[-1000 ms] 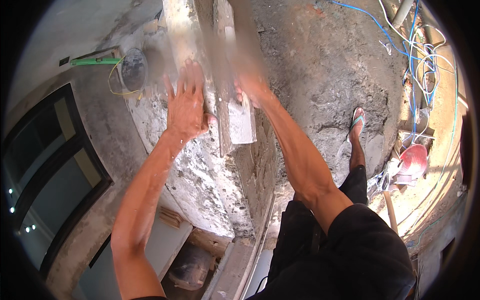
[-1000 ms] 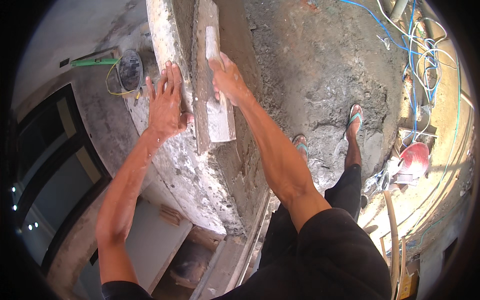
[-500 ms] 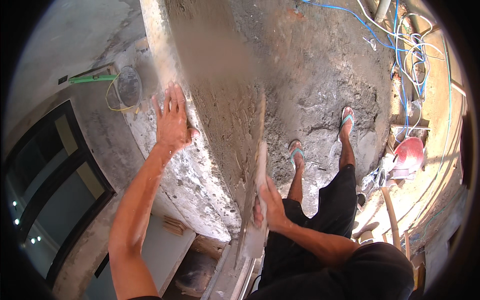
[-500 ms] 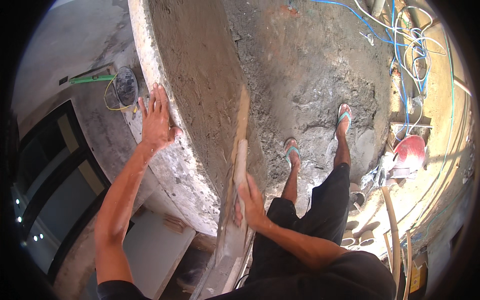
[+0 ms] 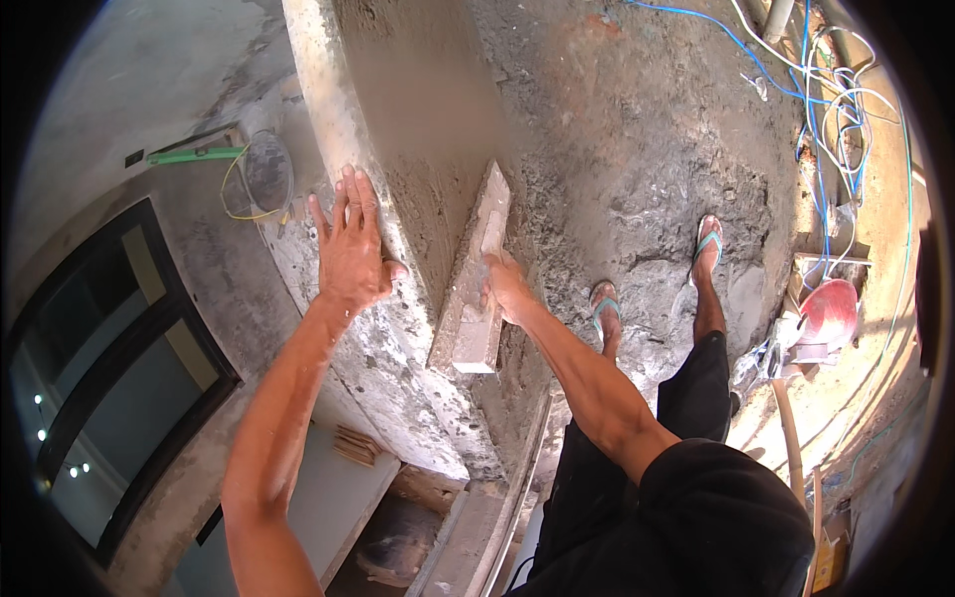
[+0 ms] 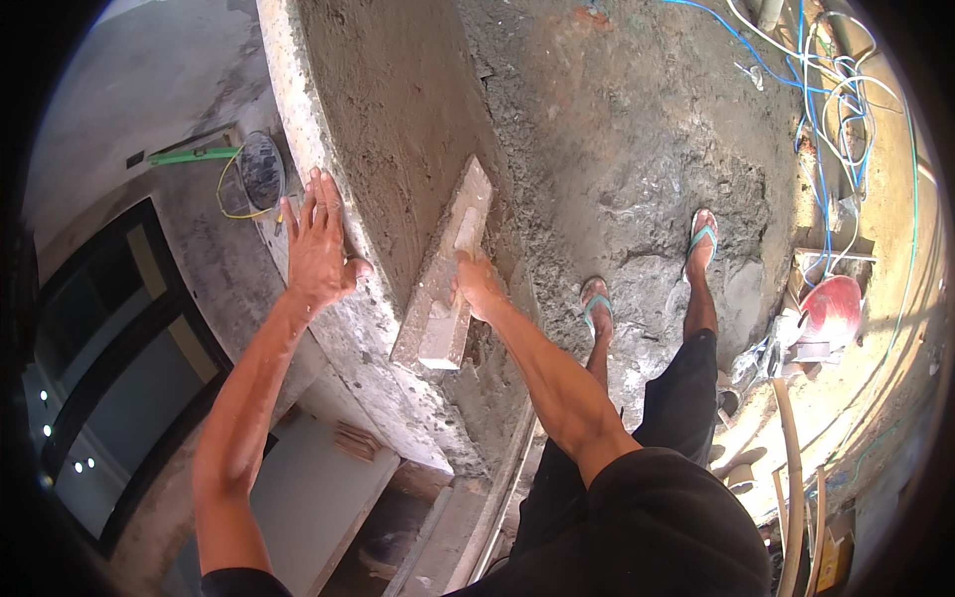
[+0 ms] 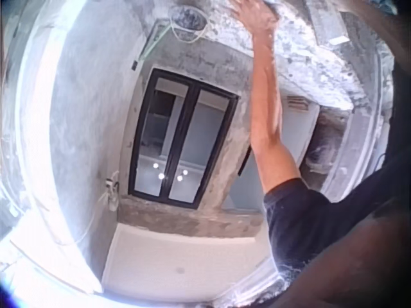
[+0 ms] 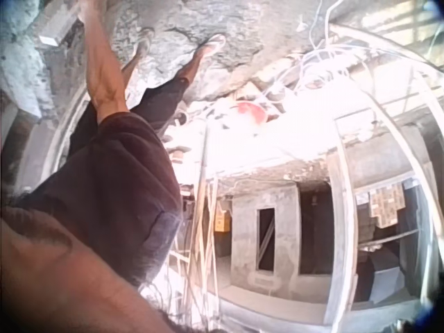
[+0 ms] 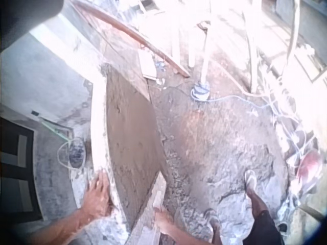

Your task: The person uses a rectangular trowel to smooth wet plaster onto the corner and face of a concrete wall structure.

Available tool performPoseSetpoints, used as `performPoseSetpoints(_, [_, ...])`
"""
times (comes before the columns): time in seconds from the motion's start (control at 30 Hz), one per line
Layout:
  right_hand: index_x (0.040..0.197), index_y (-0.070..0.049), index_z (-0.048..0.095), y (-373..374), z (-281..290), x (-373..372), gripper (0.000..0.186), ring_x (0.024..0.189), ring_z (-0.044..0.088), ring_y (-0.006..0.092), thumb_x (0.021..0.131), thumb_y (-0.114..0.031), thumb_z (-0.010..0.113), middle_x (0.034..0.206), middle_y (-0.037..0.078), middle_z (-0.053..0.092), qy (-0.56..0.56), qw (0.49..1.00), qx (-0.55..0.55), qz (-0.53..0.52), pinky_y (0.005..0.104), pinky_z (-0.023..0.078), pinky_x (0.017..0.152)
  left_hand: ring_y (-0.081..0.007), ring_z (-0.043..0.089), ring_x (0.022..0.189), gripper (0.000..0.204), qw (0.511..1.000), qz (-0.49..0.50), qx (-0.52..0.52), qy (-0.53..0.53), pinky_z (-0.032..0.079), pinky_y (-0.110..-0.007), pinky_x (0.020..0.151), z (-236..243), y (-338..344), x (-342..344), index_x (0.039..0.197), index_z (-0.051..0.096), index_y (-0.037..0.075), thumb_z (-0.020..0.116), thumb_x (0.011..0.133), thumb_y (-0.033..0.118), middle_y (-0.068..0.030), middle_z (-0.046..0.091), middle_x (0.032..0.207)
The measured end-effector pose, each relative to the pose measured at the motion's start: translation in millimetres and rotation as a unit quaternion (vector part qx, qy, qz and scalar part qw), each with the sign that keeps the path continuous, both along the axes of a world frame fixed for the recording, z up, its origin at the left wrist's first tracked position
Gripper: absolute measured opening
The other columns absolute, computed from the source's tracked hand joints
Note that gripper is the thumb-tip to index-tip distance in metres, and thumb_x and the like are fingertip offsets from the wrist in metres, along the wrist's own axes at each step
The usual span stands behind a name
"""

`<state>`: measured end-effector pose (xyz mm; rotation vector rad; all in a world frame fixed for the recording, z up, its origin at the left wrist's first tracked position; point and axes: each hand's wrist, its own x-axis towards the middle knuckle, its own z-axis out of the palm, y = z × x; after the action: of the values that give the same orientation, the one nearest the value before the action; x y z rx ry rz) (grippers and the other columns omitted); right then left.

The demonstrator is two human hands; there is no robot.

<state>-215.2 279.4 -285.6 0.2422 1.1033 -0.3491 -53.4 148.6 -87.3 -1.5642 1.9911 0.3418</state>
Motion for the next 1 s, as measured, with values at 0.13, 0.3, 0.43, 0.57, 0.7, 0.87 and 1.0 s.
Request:
performPoseSetpoints(0.13, [0.146, -0.006, 0.036, -65.4, 84.7, 7.9, 0.044, 0.059, 0.049, 0.0144, 0.106, -0.022, 0.048, 0.074, 0.004, 0.047, -0.033, 0.991, -0.11, 0.075, 0.0361, 0.05, 0.051, -0.0446, 0.018, 0.155, 0.136, 0.999, -0.022, -0.026, -0.011, 0.002, -0.066, 0.123, 2.9, 4.8, 15.3, 0.162, -0.001, -0.002, 0.076, 0.072, 0.063, -0.0273, 0.007, 0.169])
performPoseSetpoints(0.3, [0.163, -0.003, -0.003, -143.0, 186.6, 11.1, 0.079, 0.059, 0.055, 0.017, 0.105, -0.018, 0.049, 0.076, 0.009, 0.055, -0.108, 0.965, -0.237, 0.043, 0.0353, 0.057, 0.051, -0.0388, 0.017, 0.156, 0.135, 0.924, -0.233, -0.149, -0.266, 0.003, -0.066, 0.124, -34.6, 20.0, 58.7, 0.161, -0.004, -0.003, 0.088, 0.071, 0.036, -0.023, 0.006, 0.17])
performPoseSetpoints(0.43, [0.163, -0.004, 0.006, -187.5, 216.0, -9.9, 0.079, 0.049, 0.053, 0.0149, 0.106, -0.033, 0.052, 0.069, 0.007, 0.053, -0.144, 0.913, -0.379, -0.051, 0.0315, 0.052, 0.039, -0.0376, 0.017, 0.156, 0.134, 0.979, -0.131, -0.075, -0.137, 0.004, -0.066, 0.124, -38.5, 23.8, 40.7, 0.161, -0.004, -0.002, 0.087, 0.071, 0.038, -0.0223, 0.007, 0.17])
performPoseSetpoints(0.57, [0.162, 0.001, 0.009, -165.0, 208.3, -45.7, 0.079, 0.048, 0.053, 0.0145, 0.106, -0.037, 0.05, 0.08, 0.015, 0.061, -0.068, 0.91, -0.39, -0.12, 0.0296, 0.051, 0.038, -0.0364, 0.018, 0.156, 0.134, 0.982, -0.109, -0.057, -0.142, 0.004, -0.066, 0.124, -26.7, 17.4, 46.8, 0.162, -0.003, -0.002, 0.087, 0.072, 0.039, -0.0215, 0.008, 0.17])
performPoseSetpoints(0.7, [0.157, -0.008, 0.026, -104.1, 60.4, -107.6, 0.061, 0.046, 0.046, 0.011, 0.107, -0.036, 0.048, 0.065, 0.002, 0.046, 0.134, 0.961, -0.228, -0.078, 0.0287, 0.046, 0.038, -0.0365, 0.017, 0.157, 0.134, 0.995, -0.014, -0.004, -0.101, 0.004, -0.066, 0.124, 12.4, -0.8, 0.4, 0.162, -0.003, 0.0, 0.083, 0.073, 0.05, -0.0211, 0.008, 0.171])
performPoseSetpoints(0.87, [0.117, -0.01, 0.056, -3.3, 15.0, -168.2, 0.028, 0.045, 0.047, 0.0121, 0.103, -0.034, 0.053, 0.069, 0.002, 0.052, 0.049, 0.993, -0.03, -0.106, 0.0292, 0.044, 0.039, -0.0388, 0.016, 0.157, 0.15, 0.992, -0.054, -0.032, -0.11, 0.005, -0.068, 0.123, 4.0, 1.1, 13.6, 0.163, -0.003, 0.001, 0.078, 0.06, 0.075, -0.0219, 0.009, 0.17])
performPoseSetpoints(1.0, [0.117, -0.006, 0.061, 54.0, -6.0, -203.5, 0.033, 0.065, 0.062, 0.0181, 0.103, -0.034, 0.052, 0.086, 0.007, 0.065, -0.006, 0.99, -0.065, -0.127, 0.0314, 0.055, 0.057, -0.0394, 0.018, 0.156, 0.151, 0.993, -0.036, -0.024, -0.112, 0.009, -0.063, 0.124, -1.8, 5.0, 8.3, 0.163, 0.0, 0.0, 0.075, 0.059, 0.079, -0.0221, 0.011, 0.17])
